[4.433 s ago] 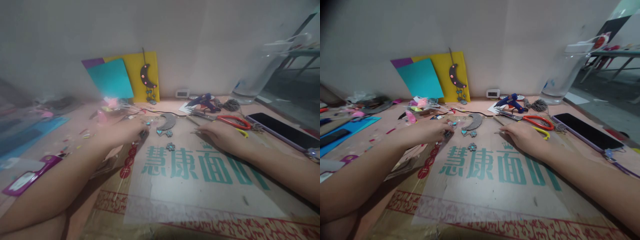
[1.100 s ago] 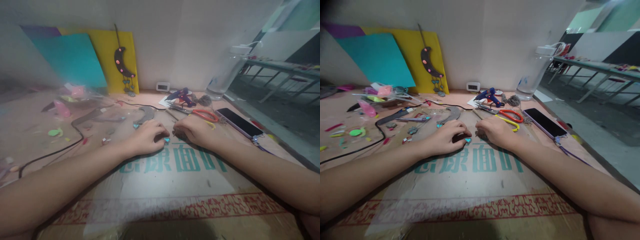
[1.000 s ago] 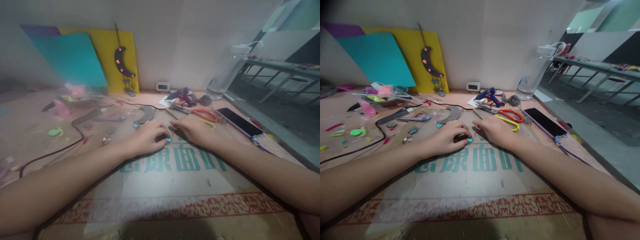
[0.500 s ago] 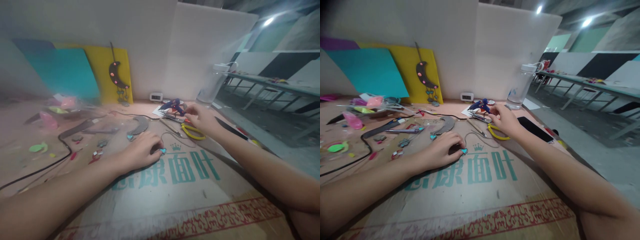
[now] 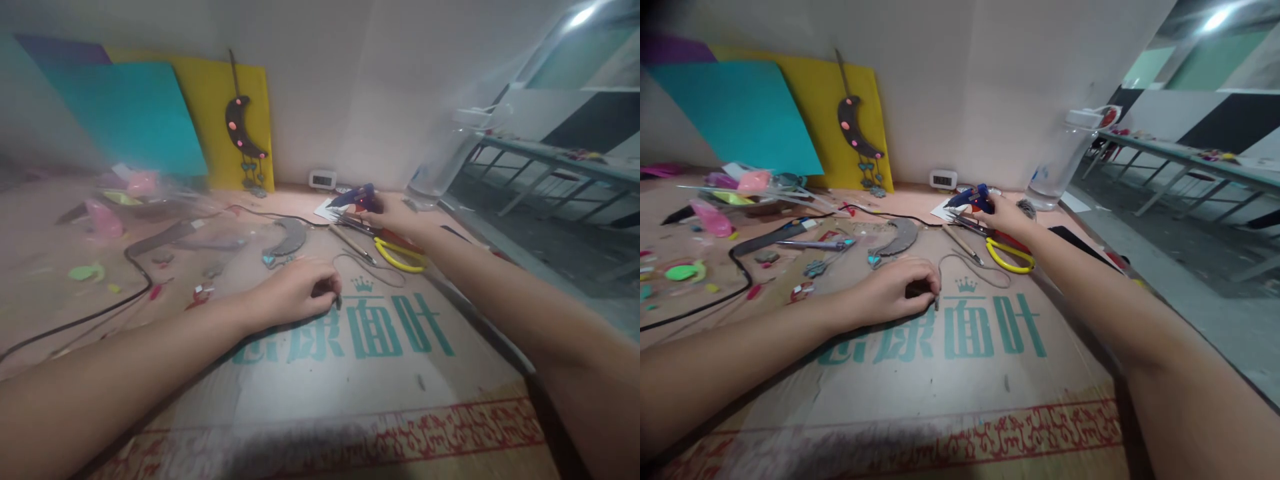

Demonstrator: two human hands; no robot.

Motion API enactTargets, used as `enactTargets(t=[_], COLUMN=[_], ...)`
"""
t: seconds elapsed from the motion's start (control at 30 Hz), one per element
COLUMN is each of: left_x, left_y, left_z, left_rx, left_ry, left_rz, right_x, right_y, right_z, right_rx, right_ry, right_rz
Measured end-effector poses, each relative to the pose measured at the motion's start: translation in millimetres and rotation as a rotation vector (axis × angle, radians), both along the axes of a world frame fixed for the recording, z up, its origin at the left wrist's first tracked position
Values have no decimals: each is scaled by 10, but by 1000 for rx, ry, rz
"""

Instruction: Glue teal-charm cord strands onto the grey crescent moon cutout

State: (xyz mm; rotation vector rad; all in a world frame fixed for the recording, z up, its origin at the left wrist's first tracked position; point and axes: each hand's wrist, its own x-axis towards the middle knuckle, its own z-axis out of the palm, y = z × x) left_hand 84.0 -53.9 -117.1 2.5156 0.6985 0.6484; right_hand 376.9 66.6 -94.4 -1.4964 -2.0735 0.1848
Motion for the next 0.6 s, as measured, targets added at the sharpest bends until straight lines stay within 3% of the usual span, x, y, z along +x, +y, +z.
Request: enactTargets(t=[0.17, 0.33, 0.43, 0.6], left_x=[8, 25, 18, -9], left_y=[-12, 32, 38, 3], left_z=[22, 14, 14, 85], left_rx=[34, 24, 1, -135], left_ry=[4, 50, 7, -45], left_rz=[-31, -107, -69, 158], right_x=[-56, -14, -13, -87], right_y=[181, 176, 47, -446], right_z=[-32, 64, 154, 251], right_rx=[-79, -58, -35, -39], right_ry=[65, 183, 273, 536], right_rz=[-143, -238, -221, -134])
